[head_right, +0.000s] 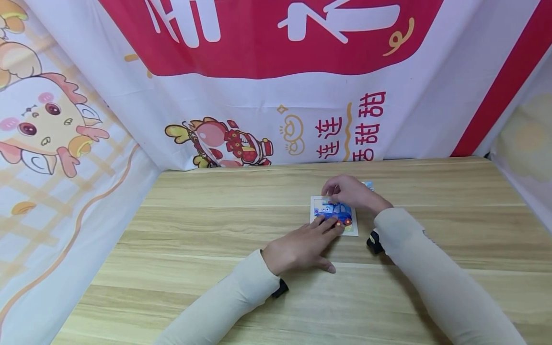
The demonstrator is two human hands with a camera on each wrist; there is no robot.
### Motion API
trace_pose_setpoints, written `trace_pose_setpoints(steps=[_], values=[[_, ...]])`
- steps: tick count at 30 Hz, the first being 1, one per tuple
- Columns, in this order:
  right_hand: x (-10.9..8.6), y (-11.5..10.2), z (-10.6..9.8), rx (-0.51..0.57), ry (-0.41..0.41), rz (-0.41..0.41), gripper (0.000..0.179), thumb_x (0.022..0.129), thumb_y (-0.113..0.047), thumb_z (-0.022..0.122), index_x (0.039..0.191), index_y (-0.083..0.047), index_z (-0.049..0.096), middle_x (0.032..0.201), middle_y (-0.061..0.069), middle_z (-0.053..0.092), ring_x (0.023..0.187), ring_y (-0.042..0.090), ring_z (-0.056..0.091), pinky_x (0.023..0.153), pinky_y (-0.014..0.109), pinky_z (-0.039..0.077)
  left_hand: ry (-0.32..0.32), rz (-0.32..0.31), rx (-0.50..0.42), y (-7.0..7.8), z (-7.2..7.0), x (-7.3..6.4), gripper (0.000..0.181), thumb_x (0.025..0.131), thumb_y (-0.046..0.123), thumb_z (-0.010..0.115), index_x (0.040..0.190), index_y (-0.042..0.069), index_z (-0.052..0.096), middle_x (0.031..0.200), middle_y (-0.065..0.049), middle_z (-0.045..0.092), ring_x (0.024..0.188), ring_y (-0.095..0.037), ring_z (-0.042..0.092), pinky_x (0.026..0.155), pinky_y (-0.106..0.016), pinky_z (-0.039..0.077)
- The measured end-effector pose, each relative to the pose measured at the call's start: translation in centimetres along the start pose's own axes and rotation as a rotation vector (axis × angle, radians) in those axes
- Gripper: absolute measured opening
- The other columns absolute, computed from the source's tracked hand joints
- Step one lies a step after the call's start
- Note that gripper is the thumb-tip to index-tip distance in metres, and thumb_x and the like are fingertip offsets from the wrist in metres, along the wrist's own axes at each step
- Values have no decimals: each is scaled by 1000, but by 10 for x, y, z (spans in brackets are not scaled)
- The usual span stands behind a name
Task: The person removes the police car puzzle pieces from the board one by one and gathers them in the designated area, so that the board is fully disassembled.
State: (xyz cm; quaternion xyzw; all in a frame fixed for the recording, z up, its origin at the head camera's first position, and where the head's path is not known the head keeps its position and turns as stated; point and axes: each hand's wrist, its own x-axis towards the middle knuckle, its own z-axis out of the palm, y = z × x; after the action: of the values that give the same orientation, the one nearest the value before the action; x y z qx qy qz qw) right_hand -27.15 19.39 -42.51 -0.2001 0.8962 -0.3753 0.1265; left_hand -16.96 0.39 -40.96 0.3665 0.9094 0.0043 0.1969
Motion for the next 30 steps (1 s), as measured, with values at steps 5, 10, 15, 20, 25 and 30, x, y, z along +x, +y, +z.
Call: trace_pose_setpoints(steps=[5, 10, 15, 20, 25, 30], values=[[1, 3, 4, -6, -9, -17, 17, 99, -2, 65, 113, -2, 76, 114, 15, 75, 116, 36, 65, 107, 61, 47, -18, -7, 3, 1, -1, 1, 92, 93, 59, 71, 167, 25, 28, 177, 1, 16, 164, -27, 16, 127, -43, 32], [1, 6, 4, -28, -27, -10, 18, 100, -3, 66, 113, -7, 77, 116, 13, 73, 112, 32, 66, 104, 58, 49, -34, -11, -1, 2, -2, 1, 92, 94, 58, 71, 167, 25, 27, 177, 1, 15, 164, -27, 15, 128, -43, 31], [0, 5, 3, -42, -53, -2, 21, 99, -3, 66, 113, -11, 78, 119, 12, 69, 111, 30, 64, 103, 56, 49, -53, -20, -2, 1, -2, 2, 93, 94, 59, 69, 168, 27, 24, 178, 2, 12, 164, -26, 13, 129, -42, 30], [-1, 4, 3, -53, -68, -12, 25, 97, -1, 65, 113, -13, 79, 121, 11, 67, 113, 30, 62, 103, 56, 48, -46, -20, -1, 2, -2, 1, 93, 94, 58, 71, 168, 26, 25, 178, 1, 14, 164, -27, 14, 129, -43, 29], [0, 4, 3, -63, -82, -14, 26, 96, 1, 65, 112, -14, 79, 121, 11, 66, 114, 30, 61, 104, 57, 48, -50, -24, 6, 2, -4, 1, 94, 94, 59, 70, 168, 26, 24, 178, 2, 13, 164, -26, 13, 129, -42, 29], [1, 4, 4, -71, -94, 2, 27, 96, 2, 64, 111, -13, 79, 122, 11, 64, 115, 32, 60, 105, 58, 47, -53, -23, 21, 3, -3, 2, 94, 94, 60, 70, 168, 25, 24, 178, 2, 13, 164, -26, 14, 129, -42, 30]])
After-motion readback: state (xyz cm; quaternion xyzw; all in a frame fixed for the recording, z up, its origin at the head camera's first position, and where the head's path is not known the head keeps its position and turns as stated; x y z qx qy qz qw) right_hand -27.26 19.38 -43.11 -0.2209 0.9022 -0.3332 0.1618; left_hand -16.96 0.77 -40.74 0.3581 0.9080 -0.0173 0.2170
